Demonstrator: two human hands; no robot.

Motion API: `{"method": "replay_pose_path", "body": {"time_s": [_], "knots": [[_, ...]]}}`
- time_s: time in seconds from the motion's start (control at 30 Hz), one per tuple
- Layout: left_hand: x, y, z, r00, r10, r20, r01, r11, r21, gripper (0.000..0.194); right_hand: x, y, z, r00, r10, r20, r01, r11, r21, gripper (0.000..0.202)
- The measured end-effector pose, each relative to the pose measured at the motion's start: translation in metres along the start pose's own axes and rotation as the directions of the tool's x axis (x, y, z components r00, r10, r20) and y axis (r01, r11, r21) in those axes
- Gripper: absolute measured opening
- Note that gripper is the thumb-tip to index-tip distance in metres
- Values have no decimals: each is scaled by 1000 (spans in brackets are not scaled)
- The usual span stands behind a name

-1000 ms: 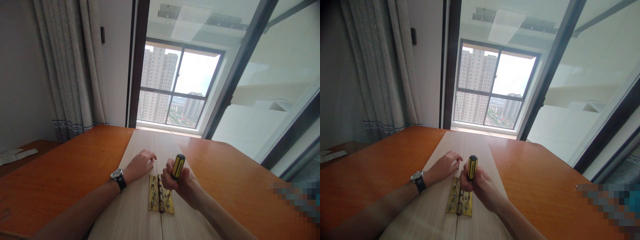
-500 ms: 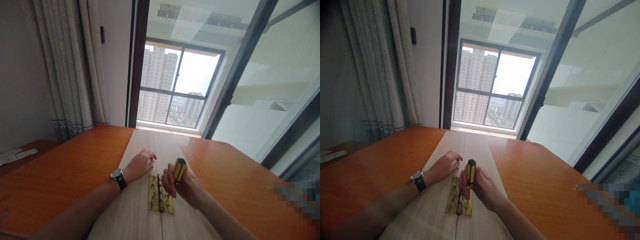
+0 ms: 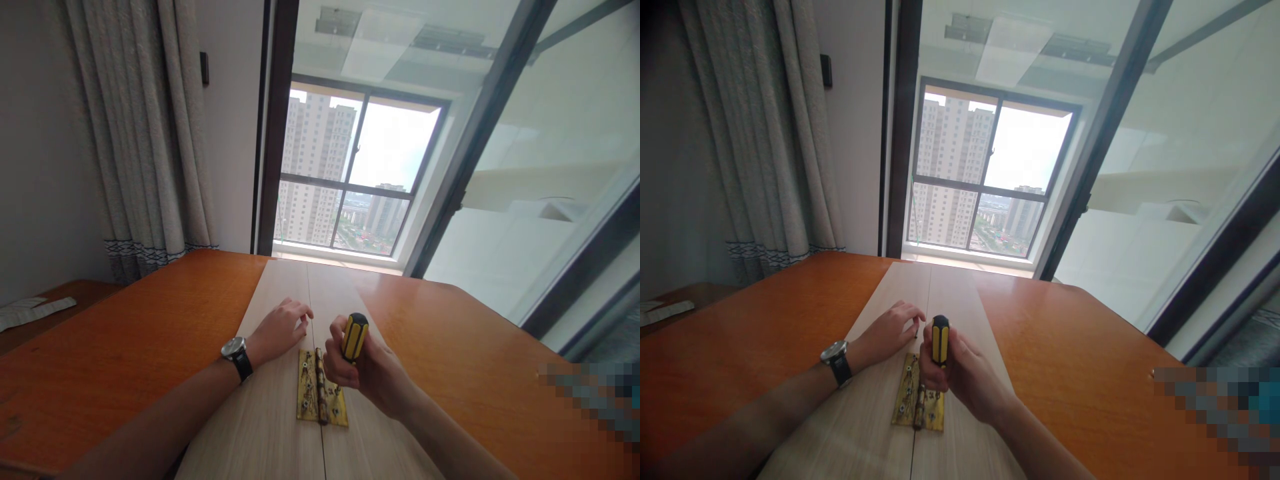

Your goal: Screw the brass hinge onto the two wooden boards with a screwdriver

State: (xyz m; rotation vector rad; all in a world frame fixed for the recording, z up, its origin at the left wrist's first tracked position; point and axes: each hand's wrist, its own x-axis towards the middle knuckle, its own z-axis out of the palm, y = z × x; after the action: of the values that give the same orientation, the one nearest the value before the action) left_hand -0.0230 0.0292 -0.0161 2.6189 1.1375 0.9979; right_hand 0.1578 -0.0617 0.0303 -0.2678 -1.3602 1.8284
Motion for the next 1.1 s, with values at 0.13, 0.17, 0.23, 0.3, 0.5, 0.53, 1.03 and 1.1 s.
{"method": "replay_pose_path", "body": {"time_s": [0.13, 0.17, 0.23, 0.3, 0.5, 0.53, 1.03, 1.1], "knots": [[-1, 0, 0, 1000, 2, -11, -2, 1000, -3, 19, 1, -1, 1, 1000, 13, 1, -13, 1000, 15, 33], [-1, 0, 0, 1000, 3, -13, -3, 1000, -4, 19, 1, 0, 0, 1000, 4, 4, -4, 1000, 15, 34], [-1, 1, 0, 1000, 5, -13, -5, 1000, -4, 18, 0, 1, -3, 1000, -17, 9, 17, 1000, 2, 36], [-1, 1, 0, 1000, 4, -8, -4, 1000, -3, 17, 0, 3, -4, 999, -34, 18, 35, 999, -22, 36], [0, 2, -2, 1000, -3, 0, 3, 1000, -6, 18, -3, 2, -2, 994, -46, 95, 55, 994, -92, 34], [0, 3, -2, 1000, -3, 1, 3, 1000, -8, 18, -3, 2, -2, 993, -47, 104, 56, 994, -90, 34], [1, 0, 0, 1000, 0, 0, 0, 1000, 7, 18, -1, 2, 1, 992, -35, 120, 42, 997, -60, 40], [0, 0, 0, 1000, -1, 2, 1, 1000, 5, 18, -1, 2, 0, 992, -38, 119, 48, 996, -79, 40]]}}
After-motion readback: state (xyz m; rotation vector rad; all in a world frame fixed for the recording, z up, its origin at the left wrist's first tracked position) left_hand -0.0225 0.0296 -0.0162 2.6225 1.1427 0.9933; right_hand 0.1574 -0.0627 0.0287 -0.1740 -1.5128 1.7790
